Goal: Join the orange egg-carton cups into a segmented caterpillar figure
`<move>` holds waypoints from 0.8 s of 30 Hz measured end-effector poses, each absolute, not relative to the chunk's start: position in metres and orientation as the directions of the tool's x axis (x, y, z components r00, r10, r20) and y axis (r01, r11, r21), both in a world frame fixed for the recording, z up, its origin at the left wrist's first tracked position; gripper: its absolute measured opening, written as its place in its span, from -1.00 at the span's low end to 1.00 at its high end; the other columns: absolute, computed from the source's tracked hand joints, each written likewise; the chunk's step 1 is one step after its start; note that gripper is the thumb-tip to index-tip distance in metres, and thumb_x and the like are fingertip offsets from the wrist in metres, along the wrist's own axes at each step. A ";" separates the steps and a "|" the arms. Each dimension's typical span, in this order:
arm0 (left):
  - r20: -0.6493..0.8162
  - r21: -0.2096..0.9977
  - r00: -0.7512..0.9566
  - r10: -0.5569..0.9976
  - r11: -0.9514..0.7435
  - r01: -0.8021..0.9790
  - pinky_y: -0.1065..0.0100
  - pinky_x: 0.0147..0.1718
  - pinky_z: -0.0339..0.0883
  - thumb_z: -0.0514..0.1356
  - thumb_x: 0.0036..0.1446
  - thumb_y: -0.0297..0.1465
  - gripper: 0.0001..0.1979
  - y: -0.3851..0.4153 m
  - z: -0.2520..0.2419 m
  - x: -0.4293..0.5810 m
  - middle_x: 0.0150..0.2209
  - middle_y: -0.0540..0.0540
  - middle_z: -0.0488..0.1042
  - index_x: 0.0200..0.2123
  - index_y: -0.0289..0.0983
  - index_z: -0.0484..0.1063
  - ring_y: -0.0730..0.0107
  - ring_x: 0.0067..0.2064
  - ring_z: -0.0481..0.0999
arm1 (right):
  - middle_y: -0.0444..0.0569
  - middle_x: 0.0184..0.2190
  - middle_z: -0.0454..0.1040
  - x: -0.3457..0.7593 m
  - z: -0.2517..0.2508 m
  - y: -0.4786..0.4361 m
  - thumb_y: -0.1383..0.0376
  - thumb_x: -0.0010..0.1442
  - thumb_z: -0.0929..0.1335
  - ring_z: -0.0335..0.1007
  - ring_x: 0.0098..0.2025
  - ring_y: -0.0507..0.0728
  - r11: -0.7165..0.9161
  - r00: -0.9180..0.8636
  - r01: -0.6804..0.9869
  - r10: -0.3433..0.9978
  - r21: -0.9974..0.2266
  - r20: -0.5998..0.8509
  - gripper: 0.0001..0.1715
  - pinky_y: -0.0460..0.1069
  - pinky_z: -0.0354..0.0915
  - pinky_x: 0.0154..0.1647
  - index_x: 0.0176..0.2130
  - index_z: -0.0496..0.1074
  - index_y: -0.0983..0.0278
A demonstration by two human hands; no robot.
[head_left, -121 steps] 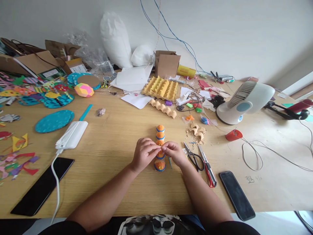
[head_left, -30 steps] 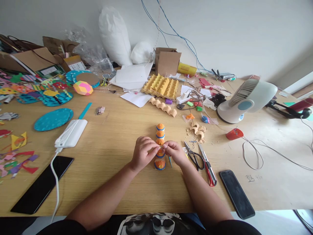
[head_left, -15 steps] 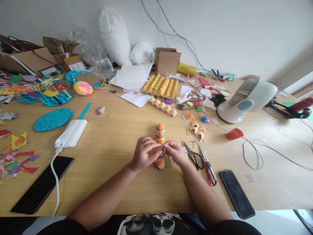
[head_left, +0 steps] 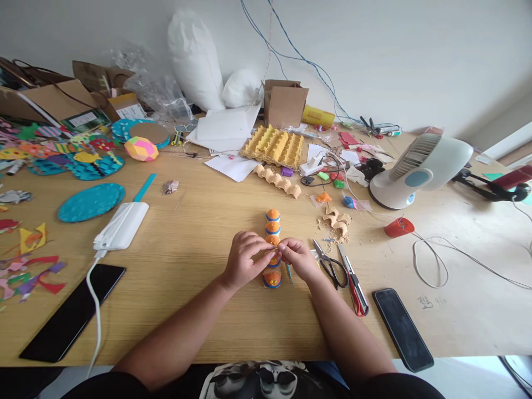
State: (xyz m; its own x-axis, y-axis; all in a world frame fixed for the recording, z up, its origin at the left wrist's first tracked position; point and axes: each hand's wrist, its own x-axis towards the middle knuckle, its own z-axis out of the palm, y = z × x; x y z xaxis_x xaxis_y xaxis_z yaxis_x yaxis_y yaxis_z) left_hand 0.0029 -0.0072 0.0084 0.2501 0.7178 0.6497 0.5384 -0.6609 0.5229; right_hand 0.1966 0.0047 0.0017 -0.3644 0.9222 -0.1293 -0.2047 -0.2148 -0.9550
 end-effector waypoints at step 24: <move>0.642 0.587 0.199 0.740 -0.642 0.493 0.16 -0.12 0.35 0.29 0.27 -0.33 -0.91 -0.005 0.007 0.002 -0.36 -0.01 0.62 -0.31 -0.15 0.58 0.31 -0.25 0.52 | -0.13 -0.54 0.43 0.198 -0.003 0.005 -0.09 0.09 0.51 0.05 -0.58 -0.05 -0.225 -0.364 -0.212 0.921 -0.951 -0.137 -0.51 -0.08 0.00 -0.54 -0.43 0.48 0.28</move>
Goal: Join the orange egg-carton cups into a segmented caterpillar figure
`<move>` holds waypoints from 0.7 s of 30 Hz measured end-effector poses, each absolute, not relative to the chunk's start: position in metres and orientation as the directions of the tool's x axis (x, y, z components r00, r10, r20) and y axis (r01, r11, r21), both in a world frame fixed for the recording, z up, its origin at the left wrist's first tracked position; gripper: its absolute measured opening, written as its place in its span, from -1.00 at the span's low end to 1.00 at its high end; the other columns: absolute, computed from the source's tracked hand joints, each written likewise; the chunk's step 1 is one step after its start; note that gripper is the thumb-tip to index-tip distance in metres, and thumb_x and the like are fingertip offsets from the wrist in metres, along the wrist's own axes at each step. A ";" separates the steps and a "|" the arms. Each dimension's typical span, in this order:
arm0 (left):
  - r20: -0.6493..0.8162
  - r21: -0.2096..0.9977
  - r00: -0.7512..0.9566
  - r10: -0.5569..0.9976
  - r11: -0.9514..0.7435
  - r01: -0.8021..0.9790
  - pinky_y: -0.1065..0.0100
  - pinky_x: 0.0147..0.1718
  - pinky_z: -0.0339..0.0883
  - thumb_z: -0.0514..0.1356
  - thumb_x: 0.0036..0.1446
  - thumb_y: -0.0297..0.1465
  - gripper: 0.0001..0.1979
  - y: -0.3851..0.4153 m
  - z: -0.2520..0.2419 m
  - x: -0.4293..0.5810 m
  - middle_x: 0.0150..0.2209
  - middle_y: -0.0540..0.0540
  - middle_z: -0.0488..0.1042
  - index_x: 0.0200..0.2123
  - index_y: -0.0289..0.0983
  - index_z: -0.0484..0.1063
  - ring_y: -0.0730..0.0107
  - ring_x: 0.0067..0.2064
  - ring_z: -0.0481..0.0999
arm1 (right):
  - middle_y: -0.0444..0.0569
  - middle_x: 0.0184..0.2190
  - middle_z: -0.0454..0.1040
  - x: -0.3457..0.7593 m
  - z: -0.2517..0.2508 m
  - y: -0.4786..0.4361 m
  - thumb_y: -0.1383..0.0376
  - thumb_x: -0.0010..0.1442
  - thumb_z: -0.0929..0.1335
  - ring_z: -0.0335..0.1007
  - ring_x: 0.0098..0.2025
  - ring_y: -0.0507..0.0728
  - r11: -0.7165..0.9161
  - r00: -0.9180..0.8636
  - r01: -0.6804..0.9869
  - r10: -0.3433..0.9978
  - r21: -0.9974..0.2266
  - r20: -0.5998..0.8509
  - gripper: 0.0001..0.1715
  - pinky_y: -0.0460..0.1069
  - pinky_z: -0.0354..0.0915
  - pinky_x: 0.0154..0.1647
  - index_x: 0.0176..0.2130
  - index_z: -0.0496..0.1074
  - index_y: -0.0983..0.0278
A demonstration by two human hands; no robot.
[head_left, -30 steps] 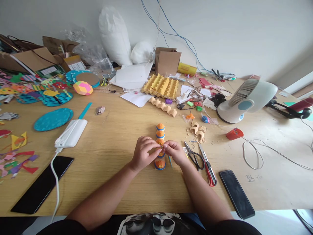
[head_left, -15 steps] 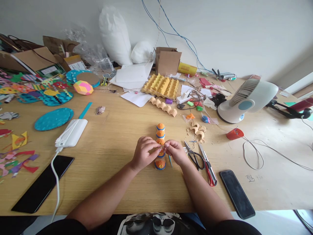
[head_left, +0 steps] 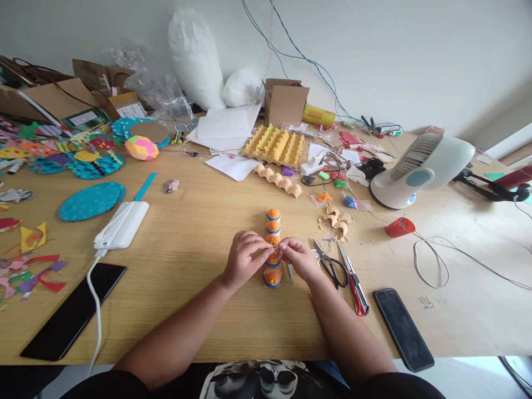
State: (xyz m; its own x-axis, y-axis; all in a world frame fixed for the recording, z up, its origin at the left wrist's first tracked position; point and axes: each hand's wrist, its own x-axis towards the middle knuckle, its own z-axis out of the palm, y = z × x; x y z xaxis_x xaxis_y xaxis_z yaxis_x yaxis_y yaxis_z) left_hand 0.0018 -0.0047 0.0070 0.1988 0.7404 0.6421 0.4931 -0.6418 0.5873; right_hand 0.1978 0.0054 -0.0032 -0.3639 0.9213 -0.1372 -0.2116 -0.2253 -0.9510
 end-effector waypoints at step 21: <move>0.661 0.568 0.162 0.733 -0.630 0.529 0.16 -0.12 0.34 0.30 0.27 -0.34 -0.91 -0.004 0.004 0.001 -0.37 -0.01 0.62 -0.32 -0.16 0.58 0.32 -0.26 0.52 | -0.16 -0.51 0.40 0.196 0.002 0.006 0.05 0.05 0.54 0.01 -0.58 -0.07 -0.362 -0.368 -0.374 0.903 -0.854 -0.222 -0.62 -0.11 -0.11 -0.58 -0.34 0.46 0.27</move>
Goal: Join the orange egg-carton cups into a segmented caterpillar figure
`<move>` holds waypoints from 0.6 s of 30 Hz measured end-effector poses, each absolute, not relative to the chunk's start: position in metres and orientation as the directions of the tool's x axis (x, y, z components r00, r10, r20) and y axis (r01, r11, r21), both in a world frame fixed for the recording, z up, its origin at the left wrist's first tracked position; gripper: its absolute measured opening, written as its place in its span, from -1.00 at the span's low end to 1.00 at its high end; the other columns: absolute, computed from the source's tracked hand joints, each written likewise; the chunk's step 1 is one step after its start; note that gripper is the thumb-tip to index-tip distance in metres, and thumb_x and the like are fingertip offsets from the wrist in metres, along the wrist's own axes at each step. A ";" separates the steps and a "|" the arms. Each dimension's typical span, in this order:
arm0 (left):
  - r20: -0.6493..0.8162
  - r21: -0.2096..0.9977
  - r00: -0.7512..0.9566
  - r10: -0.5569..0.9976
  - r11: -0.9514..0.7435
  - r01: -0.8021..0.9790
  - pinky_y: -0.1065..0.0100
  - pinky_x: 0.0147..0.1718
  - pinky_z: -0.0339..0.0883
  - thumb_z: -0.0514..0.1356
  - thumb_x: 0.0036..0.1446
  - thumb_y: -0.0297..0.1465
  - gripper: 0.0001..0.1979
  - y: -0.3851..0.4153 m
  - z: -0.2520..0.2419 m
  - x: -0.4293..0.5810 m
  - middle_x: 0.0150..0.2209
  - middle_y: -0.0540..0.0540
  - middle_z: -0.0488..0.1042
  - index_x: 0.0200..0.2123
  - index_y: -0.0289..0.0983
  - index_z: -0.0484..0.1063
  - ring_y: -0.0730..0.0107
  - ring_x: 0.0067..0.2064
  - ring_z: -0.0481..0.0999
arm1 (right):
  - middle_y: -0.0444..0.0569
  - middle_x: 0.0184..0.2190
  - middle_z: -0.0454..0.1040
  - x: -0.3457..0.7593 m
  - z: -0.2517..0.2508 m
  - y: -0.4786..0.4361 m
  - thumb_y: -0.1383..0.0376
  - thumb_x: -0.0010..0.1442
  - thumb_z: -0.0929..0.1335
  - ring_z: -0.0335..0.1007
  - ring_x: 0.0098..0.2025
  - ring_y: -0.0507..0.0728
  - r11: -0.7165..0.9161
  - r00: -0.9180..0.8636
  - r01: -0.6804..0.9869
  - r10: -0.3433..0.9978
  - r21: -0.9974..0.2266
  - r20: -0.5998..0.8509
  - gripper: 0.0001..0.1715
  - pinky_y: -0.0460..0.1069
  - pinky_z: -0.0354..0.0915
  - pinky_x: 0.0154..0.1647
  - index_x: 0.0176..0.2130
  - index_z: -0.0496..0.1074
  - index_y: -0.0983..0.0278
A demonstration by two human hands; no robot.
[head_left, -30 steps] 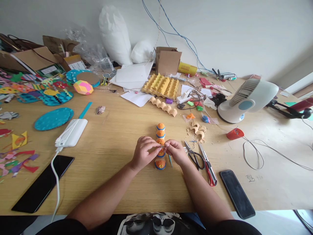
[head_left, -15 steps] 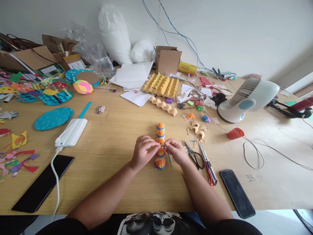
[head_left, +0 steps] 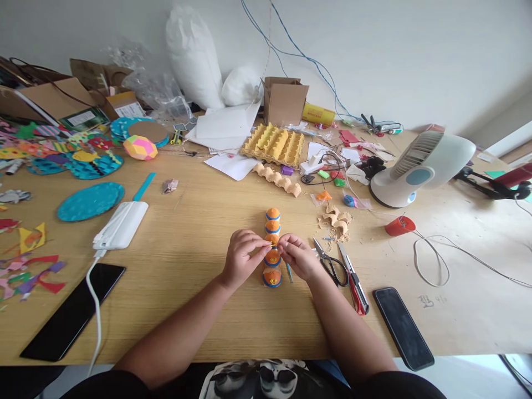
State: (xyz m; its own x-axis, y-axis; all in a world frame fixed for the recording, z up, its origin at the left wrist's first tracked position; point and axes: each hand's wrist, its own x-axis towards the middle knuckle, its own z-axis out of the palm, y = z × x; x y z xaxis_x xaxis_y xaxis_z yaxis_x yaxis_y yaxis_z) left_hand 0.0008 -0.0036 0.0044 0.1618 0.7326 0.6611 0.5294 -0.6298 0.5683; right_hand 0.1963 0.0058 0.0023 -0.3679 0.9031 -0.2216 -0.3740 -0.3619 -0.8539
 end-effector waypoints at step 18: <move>0.678 0.519 0.229 0.699 -0.675 0.524 0.17 -0.11 0.32 0.34 0.22 -0.36 -0.90 -0.006 0.008 0.002 -0.30 -0.03 0.62 -0.18 -0.17 0.56 0.28 -0.22 0.51 | -0.17 -0.52 0.38 0.194 -0.004 0.003 0.03 0.02 0.58 0.07 -0.54 -0.06 -0.283 -0.374 -0.296 0.913 -0.912 -0.162 -0.58 -0.11 0.00 -0.52 -0.35 0.51 0.29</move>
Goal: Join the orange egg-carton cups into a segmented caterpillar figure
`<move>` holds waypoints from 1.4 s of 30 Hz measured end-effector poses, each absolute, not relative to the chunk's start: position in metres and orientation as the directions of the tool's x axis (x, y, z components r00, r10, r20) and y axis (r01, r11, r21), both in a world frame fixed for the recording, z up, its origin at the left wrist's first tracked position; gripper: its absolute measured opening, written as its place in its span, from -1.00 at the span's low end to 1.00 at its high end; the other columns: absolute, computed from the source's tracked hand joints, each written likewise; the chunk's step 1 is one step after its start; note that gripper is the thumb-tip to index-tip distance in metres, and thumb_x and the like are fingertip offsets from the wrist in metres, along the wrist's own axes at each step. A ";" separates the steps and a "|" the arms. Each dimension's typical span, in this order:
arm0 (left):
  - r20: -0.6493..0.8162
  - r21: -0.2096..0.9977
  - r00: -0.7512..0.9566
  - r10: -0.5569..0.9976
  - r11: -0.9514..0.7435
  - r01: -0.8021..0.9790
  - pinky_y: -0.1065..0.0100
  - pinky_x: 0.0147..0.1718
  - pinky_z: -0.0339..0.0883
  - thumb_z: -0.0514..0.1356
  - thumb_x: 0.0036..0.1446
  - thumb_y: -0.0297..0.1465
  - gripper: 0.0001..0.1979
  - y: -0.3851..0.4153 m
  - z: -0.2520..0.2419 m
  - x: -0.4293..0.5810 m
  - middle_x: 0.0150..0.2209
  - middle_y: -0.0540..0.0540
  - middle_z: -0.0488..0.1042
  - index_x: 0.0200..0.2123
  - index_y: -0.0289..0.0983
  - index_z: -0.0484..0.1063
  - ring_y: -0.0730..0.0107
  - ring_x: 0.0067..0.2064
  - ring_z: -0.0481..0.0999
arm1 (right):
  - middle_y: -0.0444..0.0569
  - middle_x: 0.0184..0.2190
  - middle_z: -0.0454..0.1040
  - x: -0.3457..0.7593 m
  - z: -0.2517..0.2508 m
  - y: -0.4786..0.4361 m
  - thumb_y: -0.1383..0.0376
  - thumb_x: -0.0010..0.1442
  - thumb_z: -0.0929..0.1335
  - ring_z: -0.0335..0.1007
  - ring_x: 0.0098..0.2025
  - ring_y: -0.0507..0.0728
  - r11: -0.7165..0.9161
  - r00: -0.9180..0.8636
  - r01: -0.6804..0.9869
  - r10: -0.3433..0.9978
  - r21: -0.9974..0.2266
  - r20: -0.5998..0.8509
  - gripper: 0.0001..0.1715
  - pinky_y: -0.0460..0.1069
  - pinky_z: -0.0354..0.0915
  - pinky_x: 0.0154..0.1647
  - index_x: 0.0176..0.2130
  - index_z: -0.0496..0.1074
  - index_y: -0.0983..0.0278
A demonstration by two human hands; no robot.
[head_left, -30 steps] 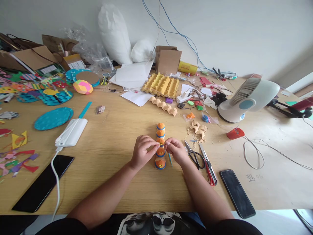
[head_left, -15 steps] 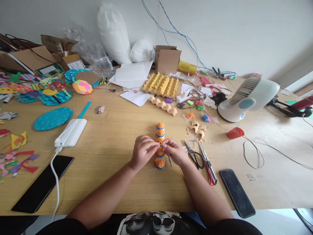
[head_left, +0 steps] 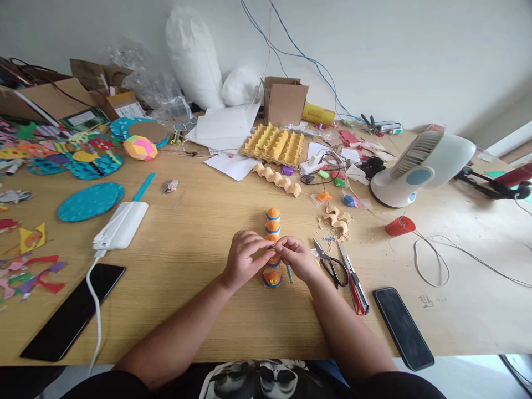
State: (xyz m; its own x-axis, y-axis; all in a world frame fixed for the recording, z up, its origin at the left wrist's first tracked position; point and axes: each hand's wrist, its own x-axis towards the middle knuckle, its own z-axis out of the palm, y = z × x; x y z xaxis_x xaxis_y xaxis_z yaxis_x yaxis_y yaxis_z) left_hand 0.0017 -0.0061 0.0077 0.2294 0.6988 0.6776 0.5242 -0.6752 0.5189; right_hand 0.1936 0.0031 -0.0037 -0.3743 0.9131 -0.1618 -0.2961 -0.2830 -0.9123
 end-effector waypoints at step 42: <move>0.673 0.562 0.227 0.704 -0.687 0.461 0.17 -0.11 0.32 0.30 0.25 -0.43 -0.95 -0.008 0.011 0.002 -0.33 -0.01 0.60 -0.23 -0.17 0.56 0.31 -0.22 0.50 | -0.18 -0.50 0.37 0.194 0.004 0.001 0.02 0.06 0.56 0.15 -0.49 -0.04 -0.274 -0.432 -0.282 0.892 -0.919 -0.133 -0.58 -0.10 0.10 -0.45 -0.35 0.48 0.28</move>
State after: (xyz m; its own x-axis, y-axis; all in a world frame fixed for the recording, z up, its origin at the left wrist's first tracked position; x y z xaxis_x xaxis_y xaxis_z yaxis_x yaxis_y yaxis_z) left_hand 0.0024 -0.0076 0.0107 0.2273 0.7038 0.6731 0.4610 -0.6866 0.5622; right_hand 0.1943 0.0013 0.0038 -0.4321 0.8920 -0.1332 -0.2821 -0.2739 -0.9194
